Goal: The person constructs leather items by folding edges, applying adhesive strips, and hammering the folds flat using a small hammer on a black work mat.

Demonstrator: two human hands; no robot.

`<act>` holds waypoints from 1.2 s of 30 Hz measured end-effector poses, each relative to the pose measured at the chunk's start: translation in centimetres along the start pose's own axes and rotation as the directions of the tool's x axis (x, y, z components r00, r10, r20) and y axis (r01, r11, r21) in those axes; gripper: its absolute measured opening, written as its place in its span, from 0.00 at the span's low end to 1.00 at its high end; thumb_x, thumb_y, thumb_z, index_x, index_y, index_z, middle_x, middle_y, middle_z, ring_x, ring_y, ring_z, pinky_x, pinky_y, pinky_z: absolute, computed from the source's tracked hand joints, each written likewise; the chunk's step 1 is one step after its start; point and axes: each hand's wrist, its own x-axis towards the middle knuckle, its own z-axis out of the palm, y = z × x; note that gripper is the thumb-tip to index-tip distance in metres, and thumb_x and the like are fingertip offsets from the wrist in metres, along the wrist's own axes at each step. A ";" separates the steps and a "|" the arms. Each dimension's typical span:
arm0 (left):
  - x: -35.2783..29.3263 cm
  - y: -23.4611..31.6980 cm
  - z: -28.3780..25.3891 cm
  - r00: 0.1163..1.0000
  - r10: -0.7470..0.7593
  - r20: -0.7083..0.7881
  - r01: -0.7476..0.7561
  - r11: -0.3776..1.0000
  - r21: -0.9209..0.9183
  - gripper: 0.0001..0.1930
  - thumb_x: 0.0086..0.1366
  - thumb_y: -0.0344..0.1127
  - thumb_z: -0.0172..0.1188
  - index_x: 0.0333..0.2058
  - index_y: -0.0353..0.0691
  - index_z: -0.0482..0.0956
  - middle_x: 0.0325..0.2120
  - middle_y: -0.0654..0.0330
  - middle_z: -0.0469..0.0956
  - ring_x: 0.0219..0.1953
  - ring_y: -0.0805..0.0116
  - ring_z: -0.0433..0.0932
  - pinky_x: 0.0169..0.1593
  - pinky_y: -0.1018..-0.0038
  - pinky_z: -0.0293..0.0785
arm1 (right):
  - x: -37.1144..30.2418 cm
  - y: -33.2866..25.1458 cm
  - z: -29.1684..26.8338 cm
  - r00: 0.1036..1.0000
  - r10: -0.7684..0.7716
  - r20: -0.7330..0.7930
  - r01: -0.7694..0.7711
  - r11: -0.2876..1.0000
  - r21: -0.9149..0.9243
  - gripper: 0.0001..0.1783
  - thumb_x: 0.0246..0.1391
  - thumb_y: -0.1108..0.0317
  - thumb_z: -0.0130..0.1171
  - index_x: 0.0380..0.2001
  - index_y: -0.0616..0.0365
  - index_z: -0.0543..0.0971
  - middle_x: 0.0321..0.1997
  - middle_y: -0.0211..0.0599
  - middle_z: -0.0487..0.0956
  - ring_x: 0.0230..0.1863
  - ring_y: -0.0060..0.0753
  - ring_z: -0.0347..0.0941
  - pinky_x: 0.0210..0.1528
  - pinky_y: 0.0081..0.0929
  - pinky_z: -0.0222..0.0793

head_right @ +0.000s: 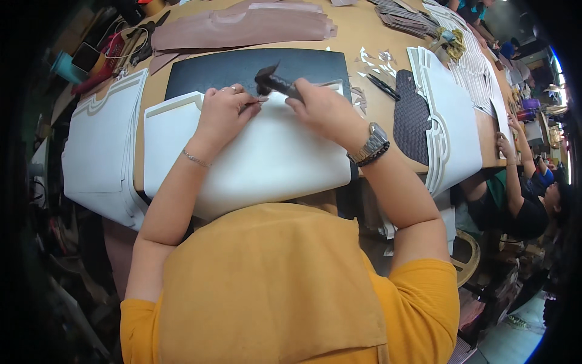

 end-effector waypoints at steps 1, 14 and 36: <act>-0.3 -0.1 0.1 1.000 -0.008 -0.002 0.008 1.000 0.016 0.09 0.59 0.37 0.69 0.37 0.42 0.87 0.31 0.61 0.82 0.35 0.57 0.81 0.39 0.65 0.75 | 0.0 -0.5 -0.3 0.999 0.041 0.030 -0.039 0.998 -0.055 0.18 0.65 0.56 0.55 0.39 0.62 0.69 0.30 0.56 0.78 0.36 0.63 0.76 0.40 0.51 0.71; -0.2 -0.8 -0.4 0.997 -0.027 0.071 0.034 0.995 -0.095 0.06 0.60 0.37 0.68 0.34 0.47 0.88 0.30 0.65 0.81 0.31 0.64 0.77 0.45 0.67 0.61 | -0.1 0.5 0.4 0.997 -0.071 -0.022 0.072 0.997 0.029 0.16 0.67 0.54 0.53 0.41 0.58 0.71 0.32 0.53 0.80 0.36 0.60 0.77 0.39 0.50 0.70; -0.8 -2.9 -1.5 0.985 0.165 0.053 -0.160 0.983 -0.094 0.06 0.59 0.39 0.70 0.32 0.46 0.86 0.31 0.67 0.80 0.31 0.66 0.76 0.46 0.67 0.60 | -0.1 -0.7 -0.9 0.997 -0.078 0.029 0.080 0.993 -0.084 0.16 0.66 0.55 0.55 0.42 0.58 0.72 0.32 0.52 0.80 0.35 0.58 0.76 0.38 0.48 0.70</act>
